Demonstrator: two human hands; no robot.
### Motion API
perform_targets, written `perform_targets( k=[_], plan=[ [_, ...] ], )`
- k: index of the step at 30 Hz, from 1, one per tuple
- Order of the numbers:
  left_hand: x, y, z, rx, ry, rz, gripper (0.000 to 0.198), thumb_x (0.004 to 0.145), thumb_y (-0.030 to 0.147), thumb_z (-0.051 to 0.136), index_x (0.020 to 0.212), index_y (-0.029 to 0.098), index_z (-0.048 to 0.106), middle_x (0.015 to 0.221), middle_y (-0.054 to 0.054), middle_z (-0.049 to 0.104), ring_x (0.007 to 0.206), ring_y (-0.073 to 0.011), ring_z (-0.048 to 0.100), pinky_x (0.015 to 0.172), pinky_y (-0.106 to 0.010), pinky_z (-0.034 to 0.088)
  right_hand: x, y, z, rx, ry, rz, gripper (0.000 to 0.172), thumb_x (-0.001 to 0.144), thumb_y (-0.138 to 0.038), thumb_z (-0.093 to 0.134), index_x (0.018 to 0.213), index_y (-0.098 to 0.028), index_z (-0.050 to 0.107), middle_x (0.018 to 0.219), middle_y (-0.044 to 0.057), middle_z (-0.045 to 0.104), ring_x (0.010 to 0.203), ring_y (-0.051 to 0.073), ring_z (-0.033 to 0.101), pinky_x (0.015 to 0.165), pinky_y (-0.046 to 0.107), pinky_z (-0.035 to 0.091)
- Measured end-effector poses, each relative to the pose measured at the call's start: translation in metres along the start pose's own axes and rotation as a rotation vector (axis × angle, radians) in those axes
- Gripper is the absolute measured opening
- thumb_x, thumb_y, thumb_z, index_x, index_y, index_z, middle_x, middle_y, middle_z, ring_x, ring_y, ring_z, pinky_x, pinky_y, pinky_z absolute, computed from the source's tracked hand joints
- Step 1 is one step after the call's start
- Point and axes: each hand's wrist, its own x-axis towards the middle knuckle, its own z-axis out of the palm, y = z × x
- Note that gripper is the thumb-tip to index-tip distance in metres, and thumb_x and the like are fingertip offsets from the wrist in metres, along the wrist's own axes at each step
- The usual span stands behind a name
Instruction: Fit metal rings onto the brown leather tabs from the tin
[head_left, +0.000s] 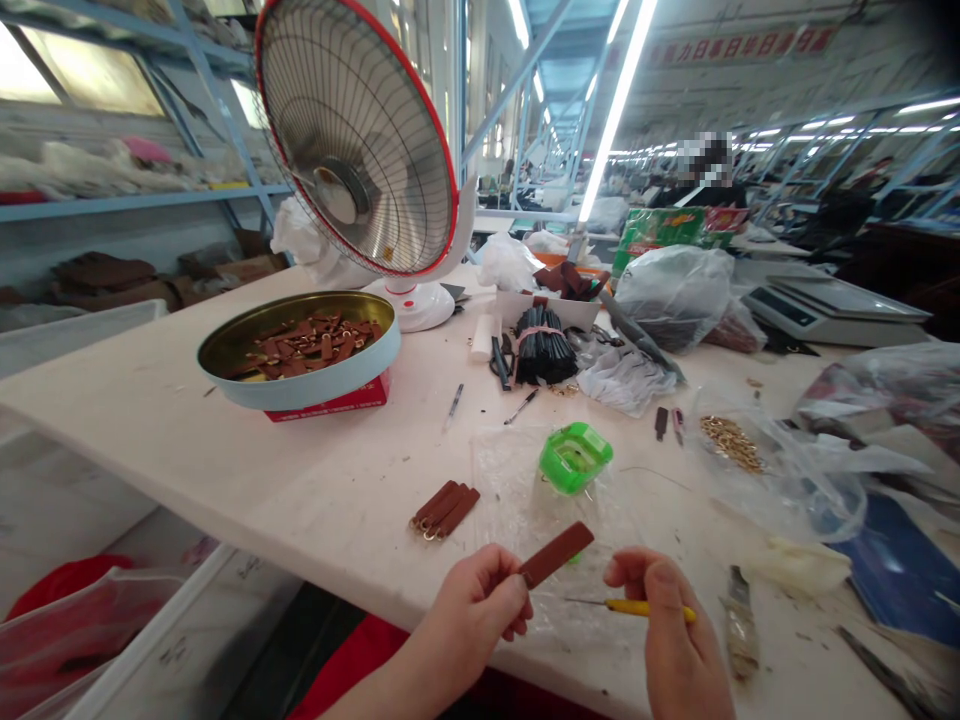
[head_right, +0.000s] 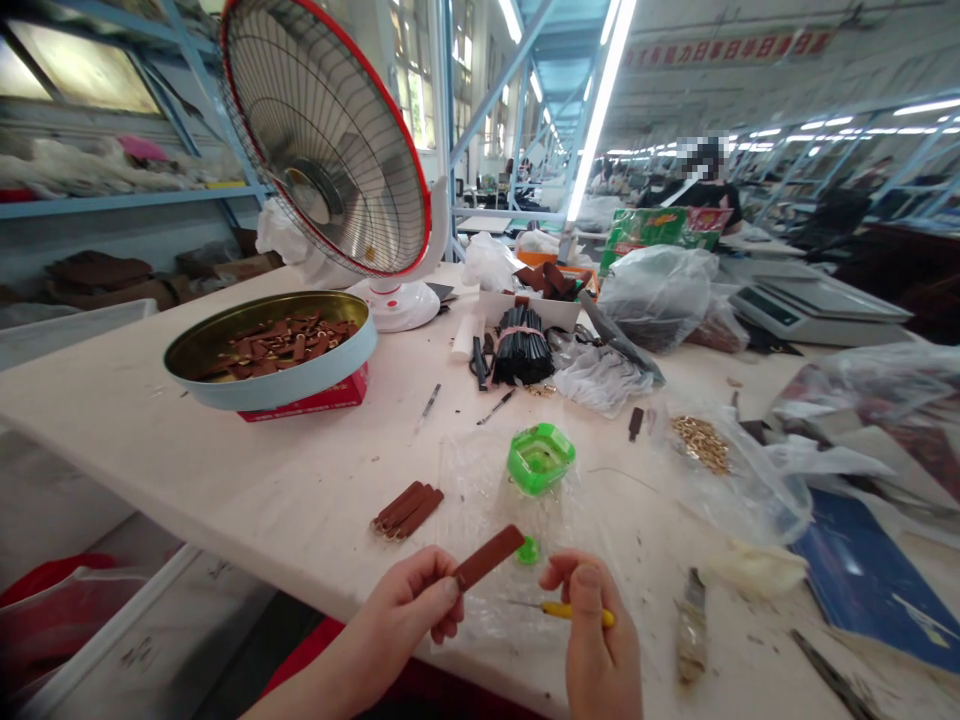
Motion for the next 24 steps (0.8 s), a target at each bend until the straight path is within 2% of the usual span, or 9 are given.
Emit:
perform_targets(
  k=[3,6,10,14,17,19,22,24],
  plan=[
    [0.010,-0.004,-0.003,-0.017,0.032,-0.029,0.015,0.067,0.030,0.049,0.064,0.017,0.043,0.055,0.003,0.051,0.050,-0.0077,0.045,0.050,-0.021,0.034,0.015,0.011,-0.003,0.027,0.067,0.048,0.044,0.086,-0.060,0.040,0.081,-0.020,0.057,0.067,0.001,0.057,0.067,0.018,0.052,0.062,0.028,0.041],
    [0.018,-0.007,-0.005,-0.015,0.058,-0.043,0.013,0.066,0.029,0.048,0.063,0.018,0.043,0.056,0.003,0.052,0.049,-0.0077,0.045,0.049,-0.021,0.035,0.026,0.019,0.005,0.032,0.133,0.050,0.043,0.086,-0.059,0.041,0.081,-0.020,0.056,0.066,0.000,0.057,0.067,0.018,0.052,0.060,0.028,0.040],
    [0.025,-0.008,-0.009,-0.014,0.085,-0.050,0.012,0.066,0.028,0.048,0.063,0.018,0.043,0.055,0.003,0.052,0.049,-0.0080,0.045,0.049,-0.021,0.036,0.035,0.036,0.018,-0.011,0.096,0.000,0.039,0.087,-0.056,0.041,0.080,-0.019,0.054,0.065,-0.001,0.055,0.065,0.017,0.051,0.061,0.029,0.039],
    [0.027,-0.009,-0.009,-0.013,0.103,-0.065,0.009,0.066,0.025,0.047,0.063,0.017,0.043,0.055,0.003,0.052,0.049,-0.0082,0.046,0.048,-0.021,0.036,0.035,0.046,0.019,-0.021,0.081,0.012,0.040,0.087,-0.056,0.041,0.080,-0.019,0.054,0.065,0.000,0.055,0.065,0.018,0.051,0.060,0.030,0.038],
    [0.027,-0.011,-0.006,-0.015,0.101,-0.091,0.010,0.066,0.026,0.048,0.064,0.017,0.044,0.054,0.003,0.053,0.048,-0.0082,0.047,0.048,-0.021,0.036,0.026,0.033,0.012,0.024,0.136,0.025,0.039,0.088,-0.054,0.041,0.077,-0.019,0.055,0.066,0.000,0.055,0.065,0.017,0.049,0.059,0.028,0.037],
    [0.026,-0.012,-0.003,-0.027,0.068,-0.113,0.013,0.066,0.028,0.051,0.065,0.017,0.045,0.054,0.003,0.054,0.048,-0.0080,0.047,0.048,-0.021,0.035,0.018,0.016,0.005,0.166,0.167,0.021,0.039,0.088,-0.053,0.043,0.072,-0.020,0.056,0.065,0.000,0.055,0.059,0.015,0.044,0.054,0.026,0.034],
    [0.019,-0.011,0.002,-0.081,-0.022,-0.124,0.024,0.065,0.036,0.059,0.068,0.016,0.047,0.057,0.002,0.056,0.049,-0.0079,0.049,0.048,-0.021,0.035,0.006,-0.009,-0.002,0.437,0.117,-0.012,0.041,0.088,-0.052,0.043,0.066,-0.021,0.056,0.059,-0.001,0.051,0.053,0.013,0.038,0.049,0.025,0.031],
    [0.012,-0.009,0.004,-0.115,-0.076,-0.122,0.032,0.064,0.043,0.063,0.069,0.015,0.048,0.059,0.001,0.057,0.049,-0.0076,0.050,0.049,-0.021,0.035,0.000,-0.020,-0.003,0.520,0.087,-0.033,0.042,0.088,-0.053,0.044,0.065,-0.021,0.056,0.057,-0.001,0.049,0.054,0.014,0.039,0.048,0.025,0.032]
  ],
)
